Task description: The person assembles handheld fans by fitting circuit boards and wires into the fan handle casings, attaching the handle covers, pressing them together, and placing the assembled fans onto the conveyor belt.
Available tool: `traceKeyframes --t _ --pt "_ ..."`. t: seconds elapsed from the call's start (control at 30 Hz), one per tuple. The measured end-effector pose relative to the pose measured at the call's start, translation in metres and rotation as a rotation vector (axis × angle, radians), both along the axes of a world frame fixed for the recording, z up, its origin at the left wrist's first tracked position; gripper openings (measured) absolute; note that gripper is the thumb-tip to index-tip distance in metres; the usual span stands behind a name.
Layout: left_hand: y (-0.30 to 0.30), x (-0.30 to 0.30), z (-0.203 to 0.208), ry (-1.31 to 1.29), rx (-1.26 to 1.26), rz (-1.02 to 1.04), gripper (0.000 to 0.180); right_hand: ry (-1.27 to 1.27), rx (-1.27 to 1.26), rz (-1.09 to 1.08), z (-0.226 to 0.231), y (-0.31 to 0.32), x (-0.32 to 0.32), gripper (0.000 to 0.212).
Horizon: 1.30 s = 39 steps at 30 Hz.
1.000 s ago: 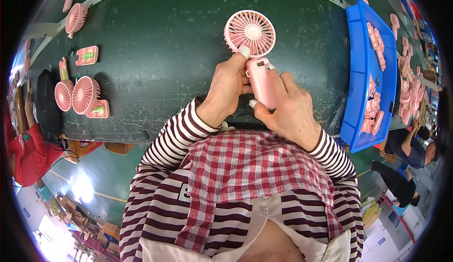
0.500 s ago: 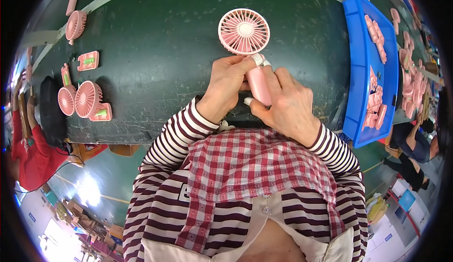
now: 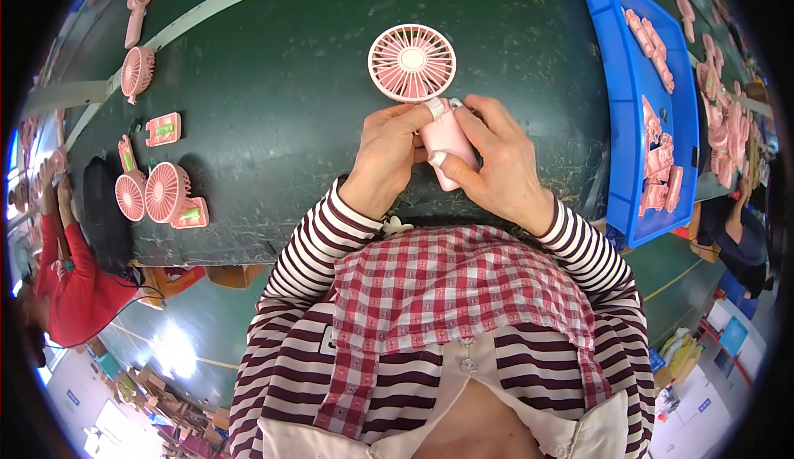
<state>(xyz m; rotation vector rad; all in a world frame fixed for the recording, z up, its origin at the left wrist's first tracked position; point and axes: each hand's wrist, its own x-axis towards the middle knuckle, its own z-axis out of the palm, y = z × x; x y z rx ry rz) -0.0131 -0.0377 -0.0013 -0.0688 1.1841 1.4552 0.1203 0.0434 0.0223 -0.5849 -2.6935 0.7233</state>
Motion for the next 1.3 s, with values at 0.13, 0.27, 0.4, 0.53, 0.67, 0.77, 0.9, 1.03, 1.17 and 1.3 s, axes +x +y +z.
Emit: traceKeyframes --t 0.13,0.27,0.4,0.53,0.67,0.77,0.9,1.03,1.17,1.3 --pt "-0.003 -0.001 0.000 -0.012 0.056 0.022 0.026 0.028 0.008 -0.003 0.000 0.001 -0.001 0.044" --pt "-0.006 -0.001 -0.008 0.001 0.144 0.024 0.026 0.122 -0.371 -0.256 0.001 -0.002 0.002 0.038" --pt "-0.007 -0.002 -0.007 0.053 0.350 0.022 0.028 0.030 -0.842 -0.272 -0.005 0.000 0.001 0.032" --pt "-0.008 0.002 -0.004 0.083 0.376 0.015 0.028 -0.026 -0.902 -0.212 0.002 0.001 -0.005 0.030" --pt "-0.009 0.003 -0.002 0.080 0.378 0.023 0.028 -0.002 -0.954 -0.220 0.001 0.000 -0.005 0.031" --pt "-0.010 0.003 -0.001 0.082 0.389 0.020 0.026 0.015 -0.936 -0.229 0.001 -0.002 -0.006 0.032" --pt "-0.008 0.003 -0.001 0.054 0.426 0.026 0.026 0.033 -0.934 -0.217 0.002 -0.003 -0.005 0.029" --pt "-0.011 0.003 -0.005 0.106 0.430 0.009 0.035 0.018 -0.970 -0.241 0.003 -0.006 -0.004 0.028" --pt "-0.011 0.003 -0.005 0.119 0.424 0.003 0.035 0.048 -0.939 -0.248 -0.001 -0.007 -0.006 0.023" --pt "-0.009 0.005 -0.005 0.101 0.464 -0.001 0.035 -0.023 -1.143 -0.318 0.008 -0.008 -0.014 0.024"
